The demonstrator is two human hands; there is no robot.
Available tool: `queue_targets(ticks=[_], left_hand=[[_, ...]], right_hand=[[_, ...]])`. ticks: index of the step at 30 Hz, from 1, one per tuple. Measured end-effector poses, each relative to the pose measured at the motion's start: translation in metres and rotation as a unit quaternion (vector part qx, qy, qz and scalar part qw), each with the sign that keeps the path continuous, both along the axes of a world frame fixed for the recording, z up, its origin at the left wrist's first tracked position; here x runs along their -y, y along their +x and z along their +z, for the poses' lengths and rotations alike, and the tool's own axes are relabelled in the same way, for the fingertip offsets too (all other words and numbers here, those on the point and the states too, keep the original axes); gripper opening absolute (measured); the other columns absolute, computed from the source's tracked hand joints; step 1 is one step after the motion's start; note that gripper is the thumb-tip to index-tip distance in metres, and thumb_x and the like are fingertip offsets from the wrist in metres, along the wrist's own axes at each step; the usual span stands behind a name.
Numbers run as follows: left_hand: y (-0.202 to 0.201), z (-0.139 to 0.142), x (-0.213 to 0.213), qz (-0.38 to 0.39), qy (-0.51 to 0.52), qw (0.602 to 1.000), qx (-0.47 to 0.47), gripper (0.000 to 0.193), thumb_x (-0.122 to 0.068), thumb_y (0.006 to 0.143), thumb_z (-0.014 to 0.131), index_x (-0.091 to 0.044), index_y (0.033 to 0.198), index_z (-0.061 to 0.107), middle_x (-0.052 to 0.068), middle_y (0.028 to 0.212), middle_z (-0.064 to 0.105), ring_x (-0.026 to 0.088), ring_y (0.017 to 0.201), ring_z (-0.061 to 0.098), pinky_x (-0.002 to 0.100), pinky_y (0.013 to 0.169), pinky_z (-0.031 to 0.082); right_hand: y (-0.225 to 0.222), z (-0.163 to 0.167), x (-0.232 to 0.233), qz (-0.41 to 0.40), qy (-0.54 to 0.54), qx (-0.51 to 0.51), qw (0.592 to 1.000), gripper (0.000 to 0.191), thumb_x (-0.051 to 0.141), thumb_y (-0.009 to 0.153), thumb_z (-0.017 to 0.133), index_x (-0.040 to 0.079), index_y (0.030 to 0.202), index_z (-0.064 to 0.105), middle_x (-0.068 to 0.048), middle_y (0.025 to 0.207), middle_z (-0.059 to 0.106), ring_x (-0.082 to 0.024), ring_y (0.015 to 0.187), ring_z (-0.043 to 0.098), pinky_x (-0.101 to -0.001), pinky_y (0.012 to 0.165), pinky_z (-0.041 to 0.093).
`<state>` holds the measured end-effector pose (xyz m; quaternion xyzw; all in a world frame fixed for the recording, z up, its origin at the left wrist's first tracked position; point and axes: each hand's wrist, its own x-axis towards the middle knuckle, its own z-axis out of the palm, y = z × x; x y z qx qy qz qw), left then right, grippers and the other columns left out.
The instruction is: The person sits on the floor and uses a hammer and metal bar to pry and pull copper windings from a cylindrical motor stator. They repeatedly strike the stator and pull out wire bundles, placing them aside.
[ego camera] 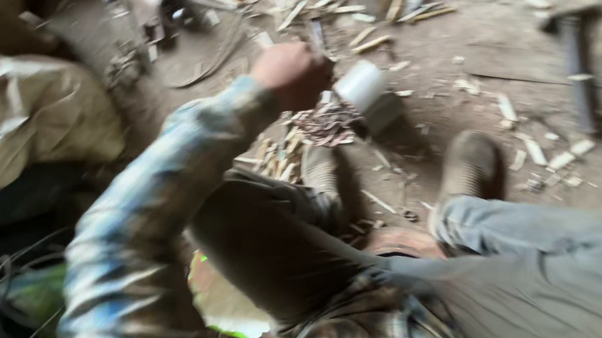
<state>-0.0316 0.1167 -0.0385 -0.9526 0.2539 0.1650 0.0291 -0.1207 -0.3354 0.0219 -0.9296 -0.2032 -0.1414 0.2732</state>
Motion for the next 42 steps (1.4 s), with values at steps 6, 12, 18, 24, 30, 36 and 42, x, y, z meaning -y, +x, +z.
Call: queue_targets(ticks=[6,12,18,24,30,36,42], left_hand=[[0.005,-0.105,-0.021,0.002,0.15,0.978,-0.146,0.019,-0.013,0.1,0.053,-0.007,0.094,0.07,0.01,0.075,0.07,0.02,0.063,0.073,0.036,0.048,0.062],[0.005,-0.158,-0.021,-0.043,0.037,0.991,-0.123,0.037,-0.046,0.089,0.062,-0.01,0.086,0.069,0.006,0.077,0.06,0.018,0.061,0.059,0.037,0.046,0.057],[0.007,-0.189,-0.005,-0.034,0.141,0.966,-0.214,0.03,-0.018,0.106,0.044,-0.009,0.087,0.066,0.003,0.063,0.052,0.01,0.05,0.049,0.031,0.044,0.049],[0.003,-0.21,-0.02,-0.058,0.087,0.976,-0.19,0.026,-0.012,0.099,0.044,-0.01,0.082,0.063,0.002,0.064,0.048,0.012,0.051,0.043,0.032,0.042,0.04],[-0.006,-0.21,-0.029,-0.043,0.067,0.989,-0.125,0.022,-0.012,0.092,0.049,-0.012,0.076,0.063,0.001,0.064,0.047,0.013,0.055,0.045,0.033,0.046,0.041],[-0.014,-0.179,-0.021,-0.027,0.104,0.988,-0.112,0.018,-0.011,0.095,0.049,-0.009,0.085,0.064,0.002,0.065,0.048,0.013,0.052,0.048,0.032,0.044,0.045],[-0.014,-0.184,0.002,-0.12,0.206,0.961,-0.138,0.025,-0.021,0.106,0.05,-0.01,0.09,0.066,-0.001,0.066,0.05,0.008,0.051,0.037,0.03,0.051,0.039]], right_hand=[[0.017,0.023,-0.094,0.205,-0.118,-0.046,0.971,0.043,0.03,0.08,0.074,0.007,0.117,0.073,-0.01,0.08,0.069,-0.026,0.062,0.065,-0.043,0.058,0.052],[0.03,0.007,-0.15,0.331,-0.31,-0.231,0.861,0.036,0.024,0.087,0.067,0.014,0.122,0.067,-0.001,0.085,0.069,-0.018,0.07,0.069,-0.0328,0.059,0.054],[0.043,-0.003,-0.15,0.286,-0.209,-0.118,0.928,0.043,0.019,0.082,0.067,0.013,0.125,0.07,-0.003,0.1,0.075,-0.018,0.073,0.07,-0.0341,0.066,0.053],[0.044,0.002,-0.163,0.312,-0.337,-0.228,0.859,0.06,0.024,0.079,0.067,0.025,0.139,0.064,0.006,0.106,0.072,-0.017,0.084,0.071,-0.0348,0.073,0.054],[0.036,0.003,-0.155,0.291,-0.301,-0.265,0.869,0.049,0.029,0.084,0.066,0.027,0.133,0.066,0.006,0.109,0.072,-0.02,0.082,0.07,-0.0386,0.074,0.056],[0.032,0.004,-0.142,0.268,-0.361,-0.286,0.846,0.06,0.035,0.081,0.07,0.028,0.14,0.062,0.009,0.108,0.071,-0.017,0.087,0.071,-0.0364,0.077,0.057],[0.025,-0.003,-0.14,0.268,-0.359,-0.274,0.851,0.056,0.035,0.083,0.067,0.026,0.138,0.063,0.006,0.107,0.071,-0.019,0.084,0.071,-0.0388,0.073,0.057]])
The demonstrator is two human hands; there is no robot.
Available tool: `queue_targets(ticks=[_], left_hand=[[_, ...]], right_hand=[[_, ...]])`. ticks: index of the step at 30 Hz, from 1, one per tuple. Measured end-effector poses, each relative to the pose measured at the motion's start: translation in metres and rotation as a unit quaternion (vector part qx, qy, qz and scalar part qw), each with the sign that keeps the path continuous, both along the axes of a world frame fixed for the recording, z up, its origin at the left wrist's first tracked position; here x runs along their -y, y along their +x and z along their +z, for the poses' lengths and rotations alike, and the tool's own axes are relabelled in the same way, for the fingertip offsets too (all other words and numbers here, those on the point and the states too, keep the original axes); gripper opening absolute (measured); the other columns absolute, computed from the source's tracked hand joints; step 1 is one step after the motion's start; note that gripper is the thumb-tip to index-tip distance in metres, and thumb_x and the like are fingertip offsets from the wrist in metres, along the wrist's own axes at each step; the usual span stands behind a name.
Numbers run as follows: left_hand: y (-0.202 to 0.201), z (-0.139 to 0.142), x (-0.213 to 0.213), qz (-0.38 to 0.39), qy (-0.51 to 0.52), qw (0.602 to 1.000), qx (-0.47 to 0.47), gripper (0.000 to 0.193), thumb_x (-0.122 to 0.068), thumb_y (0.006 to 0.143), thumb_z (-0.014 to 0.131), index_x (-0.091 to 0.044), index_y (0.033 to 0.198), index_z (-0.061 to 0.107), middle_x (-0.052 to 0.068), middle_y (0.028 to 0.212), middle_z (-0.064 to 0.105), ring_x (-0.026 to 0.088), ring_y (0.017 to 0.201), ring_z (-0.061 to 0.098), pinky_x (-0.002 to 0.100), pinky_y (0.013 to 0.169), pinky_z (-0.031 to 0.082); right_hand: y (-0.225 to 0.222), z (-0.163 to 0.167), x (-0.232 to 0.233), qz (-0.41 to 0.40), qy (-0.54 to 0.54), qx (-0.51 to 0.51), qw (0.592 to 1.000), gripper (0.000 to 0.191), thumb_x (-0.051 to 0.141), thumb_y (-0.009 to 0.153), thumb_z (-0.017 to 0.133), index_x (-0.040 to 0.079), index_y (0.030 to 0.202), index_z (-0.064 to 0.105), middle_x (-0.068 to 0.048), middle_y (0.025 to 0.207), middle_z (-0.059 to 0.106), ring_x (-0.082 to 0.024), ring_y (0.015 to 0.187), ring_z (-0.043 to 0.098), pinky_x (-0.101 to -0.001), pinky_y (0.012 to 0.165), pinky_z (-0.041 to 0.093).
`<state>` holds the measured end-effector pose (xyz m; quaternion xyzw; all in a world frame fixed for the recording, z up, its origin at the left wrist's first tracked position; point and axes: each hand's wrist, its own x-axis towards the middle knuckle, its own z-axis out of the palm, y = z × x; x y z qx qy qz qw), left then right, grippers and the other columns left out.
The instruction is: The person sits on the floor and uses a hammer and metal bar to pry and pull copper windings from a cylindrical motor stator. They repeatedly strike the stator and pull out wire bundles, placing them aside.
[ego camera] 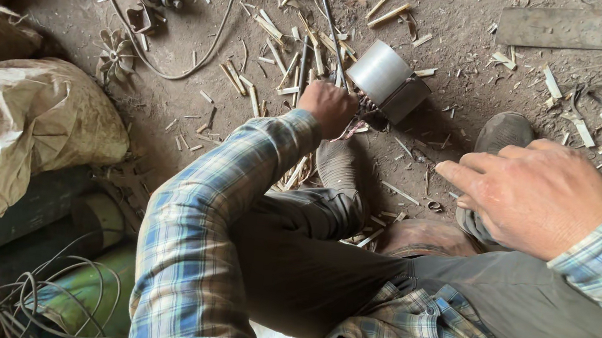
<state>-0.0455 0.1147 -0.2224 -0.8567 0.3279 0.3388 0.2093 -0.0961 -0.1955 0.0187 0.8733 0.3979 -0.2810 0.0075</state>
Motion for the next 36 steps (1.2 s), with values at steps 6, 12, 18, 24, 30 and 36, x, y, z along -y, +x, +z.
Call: queue_targets(ticks=[6,12,18,24,30,36], left_hand=[[0.006,-0.009,0.014,0.009,-0.009,1.0,-0.029,0.031,-0.019,0.11,0.047,-0.008,0.087,0.067,0.001,0.065,0.047,0.008,0.051,0.035,0.029,0.04,0.039],[0.032,-0.012,0.013,0.229,-0.031,0.964,-0.129,0.02,-0.015,0.096,0.055,-0.001,0.103,0.068,0.008,0.083,0.065,0.013,0.062,0.057,0.028,0.054,0.054],[0.028,-0.039,0.001,0.184,-0.032,0.976,-0.115,0.033,-0.02,0.102,0.045,0.003,0.104,0.069,0.019,0.099,0.068,0.021,0.074,0.067,0.036,0.067,0.06],[0.02,-0.022,-0.008,0.241,-0.083,0.961,-0.104,0.032,-0.022,0.104,0.047,-0.001,0.102,0.071,0.014,0.088,0.07,0.018,0.067,0.067,0.033,0.063,0.061],[0.036,0.023,-0.043,0.442,-0.182,0.863,-0.161,0.021,-0.028,0.1,0.055,-0.017,0.103,0.072,0.003,0.078,0.072,0.009,0.061,0.066,0.029,0.058,0.059],[0.035,0.036,-0.083,0.406,-0.181,0.896,-0.021,0.019,-0.014,0.103,0.053,-0.01,0.111,0.07,0.01,0.089,0.072,0.019,0.071,0.07,0.035,0.064,0.063]], right_hand=[[0.002,-0.003,-0.014,0.03,-0.012,0.015,0.999,0.055,0.025,0.086,0.064,0.026,0.141,0.061,0.006,0.1,0.071,-0.017,0.082,0.071,-0.0361,0.071,0.055],[0.006,0.0,-0.023,0.032,0.016,0.02,0.999,0.055,0.031,0.086,0.064,0.029,0.14,0.062,0.004,0.098,0.071,-0.018,0.085,0.071,-0.0371,0.073,0.054],[0.01,0.001,-0.016,0.028,0.021,0.006,0.999,0.051,0.03,0.086,0.064,0.032,0.136,0.062,0.004,0.096,0.069,-0.019,0.086,0.071,-0.0392,0.075,0.054],[0.009,0.002,-0.01,0.021,0.035,0.003,0.999,0.049,0.029,0.086,0.062,0.03,0.135,0.063,0.003,0.097,0.069,-0.02,0.084,0.072,-0.0398,0.075,0.054],[0.008,0.004,-0.003,0.038,-0.004,0.02,0.999,0.058,0.022,0.088,0.062,0.031,0.145,0.058,0.006,0.105,0.07,-0.017,0.084,0.071,-0.0355,0.074,0.056],[0.007,0.011,-0.001,0.043,0.0,0.036,0.998,0.062,0.031,0.085,0.066,0.028,0.146,0.059,0.005,0.122,0.071,-0.016,0.088,0.073,-0.0346,0.08,0.059]])
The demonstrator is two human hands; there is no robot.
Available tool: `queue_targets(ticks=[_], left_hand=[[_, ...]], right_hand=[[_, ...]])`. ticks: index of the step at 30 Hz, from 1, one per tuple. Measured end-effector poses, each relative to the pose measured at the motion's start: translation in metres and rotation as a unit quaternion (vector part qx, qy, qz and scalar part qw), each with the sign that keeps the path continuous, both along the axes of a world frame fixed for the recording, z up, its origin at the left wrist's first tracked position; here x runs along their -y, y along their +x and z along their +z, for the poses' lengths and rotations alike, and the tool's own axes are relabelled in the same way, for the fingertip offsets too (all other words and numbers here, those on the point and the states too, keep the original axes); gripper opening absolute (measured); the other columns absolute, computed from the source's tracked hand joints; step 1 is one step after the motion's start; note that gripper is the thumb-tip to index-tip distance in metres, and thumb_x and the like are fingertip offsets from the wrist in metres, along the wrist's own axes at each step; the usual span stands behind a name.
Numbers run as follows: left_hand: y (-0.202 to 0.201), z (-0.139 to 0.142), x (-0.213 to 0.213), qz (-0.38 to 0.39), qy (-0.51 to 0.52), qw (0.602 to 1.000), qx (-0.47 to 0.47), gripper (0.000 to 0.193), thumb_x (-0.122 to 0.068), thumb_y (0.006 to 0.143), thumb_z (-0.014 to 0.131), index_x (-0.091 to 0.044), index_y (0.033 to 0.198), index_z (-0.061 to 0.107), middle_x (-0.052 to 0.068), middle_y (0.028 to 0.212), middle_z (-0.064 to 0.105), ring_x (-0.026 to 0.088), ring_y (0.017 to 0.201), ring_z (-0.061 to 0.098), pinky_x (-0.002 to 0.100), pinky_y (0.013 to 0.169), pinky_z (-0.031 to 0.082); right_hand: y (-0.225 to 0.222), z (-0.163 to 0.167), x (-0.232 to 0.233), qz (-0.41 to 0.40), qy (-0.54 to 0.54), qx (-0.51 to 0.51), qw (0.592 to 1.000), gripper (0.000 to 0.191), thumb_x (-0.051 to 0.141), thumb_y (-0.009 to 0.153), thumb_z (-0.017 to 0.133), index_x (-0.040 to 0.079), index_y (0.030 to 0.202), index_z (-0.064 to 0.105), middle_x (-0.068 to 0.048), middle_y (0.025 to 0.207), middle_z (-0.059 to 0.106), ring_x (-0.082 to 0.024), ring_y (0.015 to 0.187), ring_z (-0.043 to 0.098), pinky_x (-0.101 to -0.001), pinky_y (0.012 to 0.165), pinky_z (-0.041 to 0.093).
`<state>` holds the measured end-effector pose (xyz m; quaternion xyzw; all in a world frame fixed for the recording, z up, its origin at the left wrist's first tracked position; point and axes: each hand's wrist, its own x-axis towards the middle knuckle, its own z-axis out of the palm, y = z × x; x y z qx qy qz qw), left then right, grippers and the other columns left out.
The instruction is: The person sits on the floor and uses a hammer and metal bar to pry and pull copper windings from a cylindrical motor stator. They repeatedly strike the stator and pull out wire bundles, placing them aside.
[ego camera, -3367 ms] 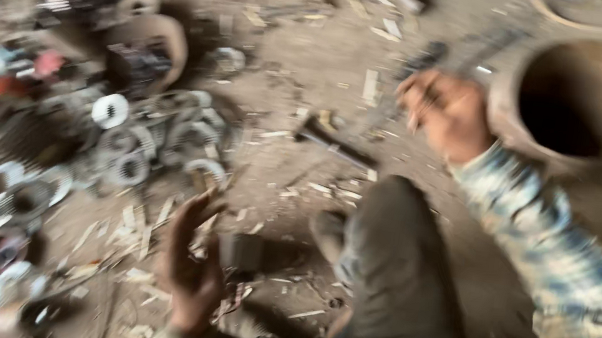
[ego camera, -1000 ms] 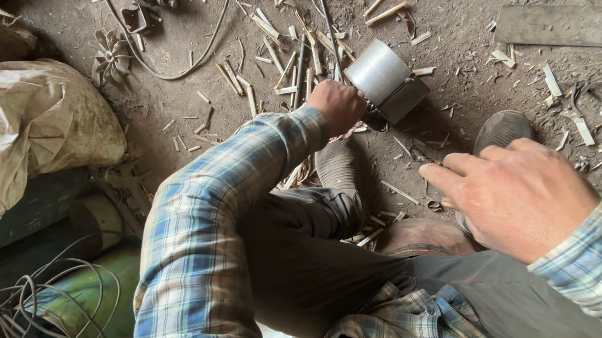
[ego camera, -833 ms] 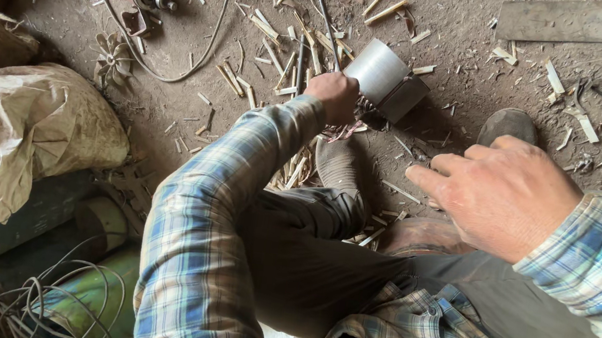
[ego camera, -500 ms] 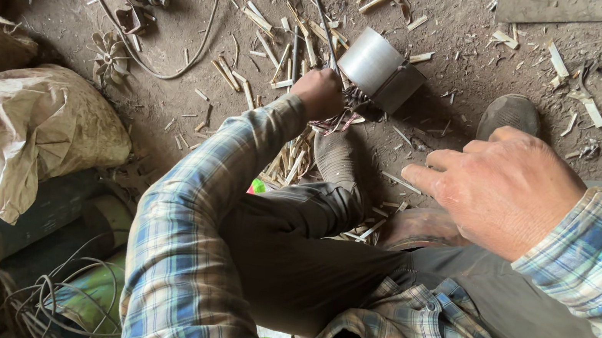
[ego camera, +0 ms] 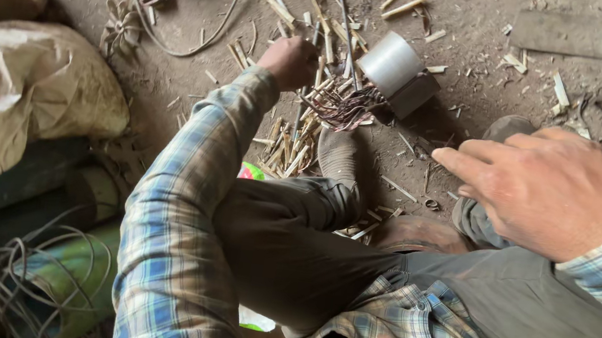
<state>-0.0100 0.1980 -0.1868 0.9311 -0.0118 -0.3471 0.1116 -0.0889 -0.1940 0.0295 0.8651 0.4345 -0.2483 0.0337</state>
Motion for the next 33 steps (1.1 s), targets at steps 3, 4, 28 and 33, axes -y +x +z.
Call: queue_targets(ticks=[3,4,28,33], left_hand=[[-0.015,-0.008,0.008,0.016,-0.077,0.997,-0.014,0.023,-0.014,0.098,0.056,-0.015,0.113,0.073,0.006,0.095,0.072,0.015,0.076,0.072,0.031,0.071,0.063],[-0.019,-0.011,0.013,-0.011,-0.061,0.998,-0.016,0.021,-0.014,0.099,0.056,-0.014,0.111,0.073,0.007,0.094,0.073,0.016,0.076,0.072,0.032,0.072,0.063],[-0.026,-0.049,0.064,-0.045,0.009,0.983,-0.178,0.024,-0.024,0.098,0.06,-0.007,0.111,0.07,0.009,0.09,0.071,0.017,0.075,0.067,0.033,0.068,0.061],[-0.032,-0.035,0.075,-0.092,0.011,0.983,-0.158,0.024,-0.018,0.092,0.06,-0.004,0.107,0.072,0.011,0.087,0.07,0.019,0.073,0.068,0.034,0.067,0.06]], right_hand=[[-0.005,0.004,-0.004,0.001,0.01,0.008,1.0,0.06,0.035,0.085,0.066,0.026,0.144,0.061,0.005,0.123,0.071,-0.016,0.09,0.074,-0.0358,0.08,0.059],[-0.007,0.006,-0.004,-0.008,0.02,0.002,1.0,0.06,0.036,0.083,0.067,0.027,0.142,0.062,0.006,0.121,0.071,-0.017,0.09,0.074,-0.0365,0.081,0.058],[0.017,-0.058,-0.01,-0.056,-0.047,-0.117,0.99,0.069,0.05,0.088,0.059,0.028,0.152,0.045,-0.002,0.154,0.046,-0.023,0.132,0.049,-0.0416,0.108,0.043],[0.054,-0.136,-0.086,-0.044,-0.156,-0.047,0.986,0.102,0.061,0.088,0.061,0.02,0.164,0.007,-0.016,0.17,0.002,-0.035,0.155,0.003,-0.0537,0.123,0.004]])
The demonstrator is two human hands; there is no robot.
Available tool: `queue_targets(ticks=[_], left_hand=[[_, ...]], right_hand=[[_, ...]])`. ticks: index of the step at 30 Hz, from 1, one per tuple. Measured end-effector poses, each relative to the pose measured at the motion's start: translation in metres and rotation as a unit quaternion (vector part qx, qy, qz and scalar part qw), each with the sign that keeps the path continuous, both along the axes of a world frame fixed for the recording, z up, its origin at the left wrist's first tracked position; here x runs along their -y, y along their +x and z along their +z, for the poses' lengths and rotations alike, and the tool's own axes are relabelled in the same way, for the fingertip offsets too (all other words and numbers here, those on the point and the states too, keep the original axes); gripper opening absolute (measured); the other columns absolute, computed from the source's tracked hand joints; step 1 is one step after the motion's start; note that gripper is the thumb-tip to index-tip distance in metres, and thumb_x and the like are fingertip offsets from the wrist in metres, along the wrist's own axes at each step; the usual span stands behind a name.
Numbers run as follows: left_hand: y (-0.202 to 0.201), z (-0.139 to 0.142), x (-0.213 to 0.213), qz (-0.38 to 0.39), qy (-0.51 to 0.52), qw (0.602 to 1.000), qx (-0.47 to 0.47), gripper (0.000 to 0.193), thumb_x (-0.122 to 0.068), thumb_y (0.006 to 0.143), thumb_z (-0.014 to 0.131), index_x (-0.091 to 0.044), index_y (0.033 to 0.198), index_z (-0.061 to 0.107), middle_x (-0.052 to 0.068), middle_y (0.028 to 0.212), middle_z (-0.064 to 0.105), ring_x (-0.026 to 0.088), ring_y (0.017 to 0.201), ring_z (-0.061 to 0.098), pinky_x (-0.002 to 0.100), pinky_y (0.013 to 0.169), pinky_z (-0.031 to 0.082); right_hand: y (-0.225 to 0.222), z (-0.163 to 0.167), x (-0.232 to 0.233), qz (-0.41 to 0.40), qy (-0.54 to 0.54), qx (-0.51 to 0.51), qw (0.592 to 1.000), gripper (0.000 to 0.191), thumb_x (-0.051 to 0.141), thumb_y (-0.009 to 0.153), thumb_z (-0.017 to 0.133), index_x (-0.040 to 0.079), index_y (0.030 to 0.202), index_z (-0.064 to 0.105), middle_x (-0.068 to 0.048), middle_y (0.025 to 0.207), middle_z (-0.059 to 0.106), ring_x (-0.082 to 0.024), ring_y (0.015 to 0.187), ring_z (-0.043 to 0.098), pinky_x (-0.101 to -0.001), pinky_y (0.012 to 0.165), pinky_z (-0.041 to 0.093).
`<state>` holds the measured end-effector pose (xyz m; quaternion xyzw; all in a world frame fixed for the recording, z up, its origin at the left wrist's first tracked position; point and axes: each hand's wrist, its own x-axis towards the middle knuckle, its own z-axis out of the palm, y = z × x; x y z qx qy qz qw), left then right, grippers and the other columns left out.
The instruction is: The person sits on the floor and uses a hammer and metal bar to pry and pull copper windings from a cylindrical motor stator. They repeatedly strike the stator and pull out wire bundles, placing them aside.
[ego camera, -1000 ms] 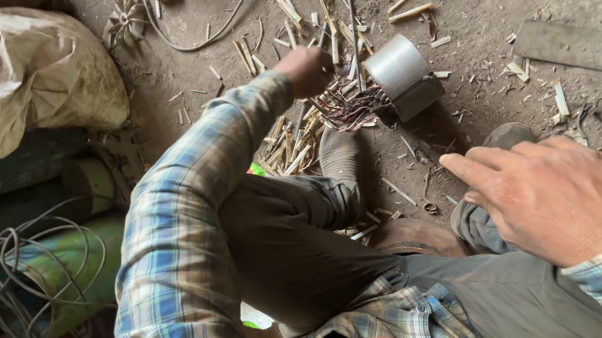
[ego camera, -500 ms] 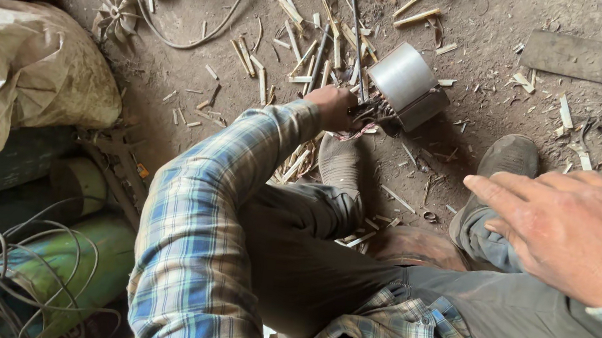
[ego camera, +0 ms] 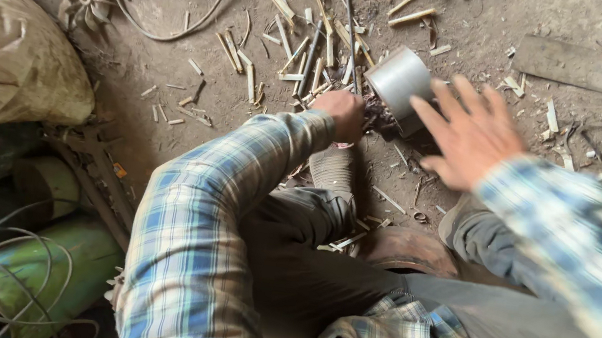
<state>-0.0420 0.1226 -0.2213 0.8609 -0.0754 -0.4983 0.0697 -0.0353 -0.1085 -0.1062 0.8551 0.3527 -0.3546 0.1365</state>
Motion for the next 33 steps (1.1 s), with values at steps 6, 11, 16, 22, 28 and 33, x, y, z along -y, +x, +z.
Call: queue_targets(ticks=[6,11,16,22,28,33], left_hand=[[-0.012,0.008,0.004,-0.091,-0.035,0.995,0.009,0.026,-0.019,0.093,0.055,-0.003,0.103,0.073,0.014,0.091,0.073,0.022,0.077,0.072,0.039,0.069,0.062],[0.004,0.03,0.008,-0.061,-0.098,0.993,-0.031,0.028,-0.023,0.09,0.063,-0.006,0.11,0.073,0.015,0.104,0.074,0.027,0.092,0.072,0.041,0.08,0.059],[0.038,0.06,0.03,-0.243,-0.031,0.968,-0.056,0.032,-0.028,0.103,0.058,-0.009,0.127,0.069,0.009,0.118,0.073,0.022,0.101,0.073,0.039,0.086,0.058],[0.055,0.061,0.028,-0.341,-0.085,0.936,-0.001,0.047,-0.027,0.097,0.066,-0.037,0.141,0.054,0.001,0.121,0.07,0.024,0.102,0.068,0.04,0.086,0.055],[0.05,0.032,0.016,-0.446,-0.019,0.892,0.074,0.035,-0.03,0.107,0.055,-0.008,0.087,0.072,0.007,0.073,0.069,0.013,0.065,0.063,0.032,0.068,0.057],[0.041,0.024,0.006,-0.454,-0.037,0.882,0.126,0.044,-0.028,0.109,0.049,-0.011,0.072,0.065,-0.001,0.059,0.056,0.011,0.055,0.051,0.032,0.063,0.053]], right_hand=[[0.013,-0.081,-0.065,-0.089,0.067,-0.024,0.994,0.117,0.036,0.078,0.08,0.033,0.166,0.003,-0.01,0.175,-0.007,-0.035,0.157,-0.019,-0.0579,0.122,-0.012],[-0.009,-0.114,-0.04,0.014,0.135,0.19,0.972,0.106,0.024,0.09,0.072,0.036,0.175,0.01,-0.014,0.181,0.008,-0.043,0.162,-0.01,-0.0646,0.123,-0.006],[-0.011,-0.122,-0.037,-0.01,0.183,0.171,0.968,0.097,0.023,0.094,0.07,0.03,0.174,0.016,-0.016,0.18,0.01,-0.044,0.162,-0.005,-0.0697,0.124,0.003],[-0.019,-0.114,-0.037,-0.031,0.22,0.161,0.962,0.1,0.043,0.095,0.078,0.026,0.168,0.012,-0.017,0.176,0.005,-0.049,0.161,-0.004,-0.0742,0.125,0.007],[-0.021,-0.113,-0.031,-0.055,0.229,0.125,0.964,0.123,0.047,0.082,0.083,0.023,0.171,0.001,-0.022,0.175,0.003,-0.05,0.158,-0.003,-0.077,0.122,0.006],[-0.027,-0.109,-0.032,-0.036,0.236,0.185,0.953,0.124,0.036,0.086,0.085,0.023,0.175,-0.002,-0.019,0.178,0.004,-0.049,0.162,-0.003,-0.0751,0.124,0.007]])
